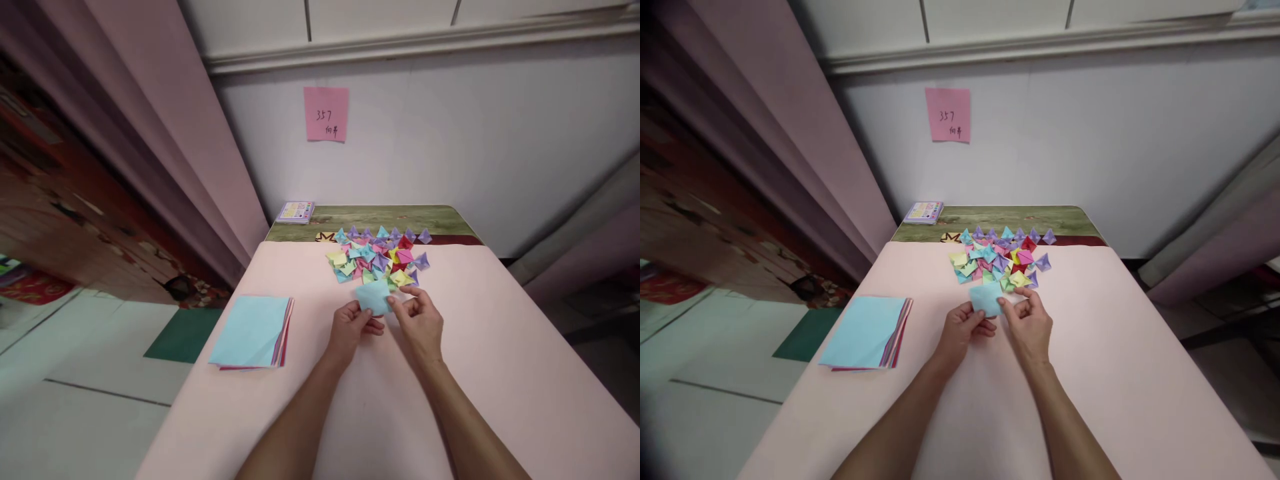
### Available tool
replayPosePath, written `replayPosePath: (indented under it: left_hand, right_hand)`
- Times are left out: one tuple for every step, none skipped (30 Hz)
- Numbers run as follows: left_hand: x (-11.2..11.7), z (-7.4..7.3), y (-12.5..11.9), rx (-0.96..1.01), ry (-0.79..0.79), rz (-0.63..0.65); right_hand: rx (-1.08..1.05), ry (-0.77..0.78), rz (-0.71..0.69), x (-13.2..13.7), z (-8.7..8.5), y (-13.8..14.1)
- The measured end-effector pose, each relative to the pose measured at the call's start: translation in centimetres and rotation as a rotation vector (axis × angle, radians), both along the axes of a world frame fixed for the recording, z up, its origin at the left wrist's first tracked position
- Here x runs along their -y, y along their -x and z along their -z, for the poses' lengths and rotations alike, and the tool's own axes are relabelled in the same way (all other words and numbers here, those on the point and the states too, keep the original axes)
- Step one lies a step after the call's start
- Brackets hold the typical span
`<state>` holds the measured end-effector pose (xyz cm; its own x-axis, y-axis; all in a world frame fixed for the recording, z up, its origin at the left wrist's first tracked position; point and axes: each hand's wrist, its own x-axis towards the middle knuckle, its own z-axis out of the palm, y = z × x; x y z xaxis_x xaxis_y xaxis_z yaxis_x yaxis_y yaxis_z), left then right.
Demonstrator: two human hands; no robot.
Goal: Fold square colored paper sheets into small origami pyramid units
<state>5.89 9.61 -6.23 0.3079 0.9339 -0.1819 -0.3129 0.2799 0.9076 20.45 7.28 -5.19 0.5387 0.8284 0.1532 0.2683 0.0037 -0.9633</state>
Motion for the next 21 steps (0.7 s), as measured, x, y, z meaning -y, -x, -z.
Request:
replayPosePath:
  left_hand:
    - [0.0, 0.0, -0.1, 0.053, 0.033, -0.024]
    - [-0.1, -0.1, -0.1, 0.096, 0.054, -0.044]
    - [-0.1, -0.2, -0.1, 0.126, 0.067, -0.054]
    - [-0.1, -0.3, -0.1, 0.145, 0.073, -0.056]
    - [-0.1, -0.4, -0.1, 0.151, 0.074, -0.05]
    - [0.0, -0.5, -0.1, 0.145, 0.071, -0.038]
    - [0.0, -0.5, 0.0, 0.126, 0.063, -0.024]
    - [0.1, -0.6, 0.0, 0.101, 0.048, -0.017]
    - [0.1, -0.7, 0.1, 0.075, 0.029, -0.023]
    - [0.0, -0.7, 0.1, 0.051, 0.014, -0.048]
    - [0.0, -0.7, 0.2, 0.034, 0.007, -0.087]
    - [-0.1, -0.6, 0.2, 0.023, 0.009, -0.133]
    - [-0.3, -0.5, 0.3, 0.014, 0.02, -0.176]
    - [-0.4, -0.4, 0.4, 0.006, 0.035, -0.208]
    - [-0.5, -0.3, 0.5, -0.003, 0.049, -0.227]
    - [-0.6, -0.2, 0.6, -0.009, 0.057, -0.233]
    - [-0.7, -0.1, 0.6, -0.013, 0.061, -0.23]
    - [-0.7, 0.0, 0.6, -0.014, 0.061, -0.225]
    - [-0.7, 0.0, 0.6, -0.013, 0.06, -0.218]
    - [-0.6, 0.0, 0.6, -0.012, 0.055, -0.212]
    - [-0.6, 0.0, 0.6, -0.013, 0.047, -0.208]
  right_hand:
    - [-0.001, 0.017, -0.002, 0.0, -0.1, 0.1]
    - [-0.032, 0.04, -0.035, 0.1, 0.0, 0.3]
    - [-0.095, 0.064, -0.094, 0.0, 0.1, 0.5]
    - [-0.182, 0.08, -0.159, 0.0, 0.4, 0.7]
    - [-0.278, 0.087, -0.216, -0.1, 0.7, 0.9]
    - [-0.377, 0.081, -0.264, -0.1, 1.1, 1.1]
    - [-0.456, 0.064, -0.29, -0.2, 1.4, 1.1]
    - [-0.507, 0.047, -0.303, -0.3, 1.8, 1.1]
    - [-0.54, 0.043, -0.314, -0.3, 2.0, 1.0]
    - [-0.554, 0.05, -0.326, -0.3, 2.1, 0.9]
    - [-0.558, 0.069, -0.345, -0.3, 2.2, 0.8]
    - [-0.557, 0.094, -0.369, -0.3, 2.1, 0.6]
    - [-0.555, 0.115, -0.391, -0.3, 2.1, 0.5]
    - [-0.556, 0.129, -0.407, -0.3, 2.0, 0.4]
    - [-0.563, 0.13, -0.412, -0.4, 1.9, 0.4]
    - [-0.575, 0.121, -0.403, -0.4, 1.9, 0.4]
    - [-0.585, 0.109, -0.386, -0.5, 1.9, 0.4]
    - [-0.589, 0.097, -0.362, -0.5, 1.9, 0.4]
    - [-0.584, 0.086, -0.338, -0.6, 2.0, 0.4]
    - [-0.573, 0.078, -0.317, -0.7, 2.1, 0.4]
    - [-0.558, 0.073, -0.303, -0.7, 2.2, 0.4]
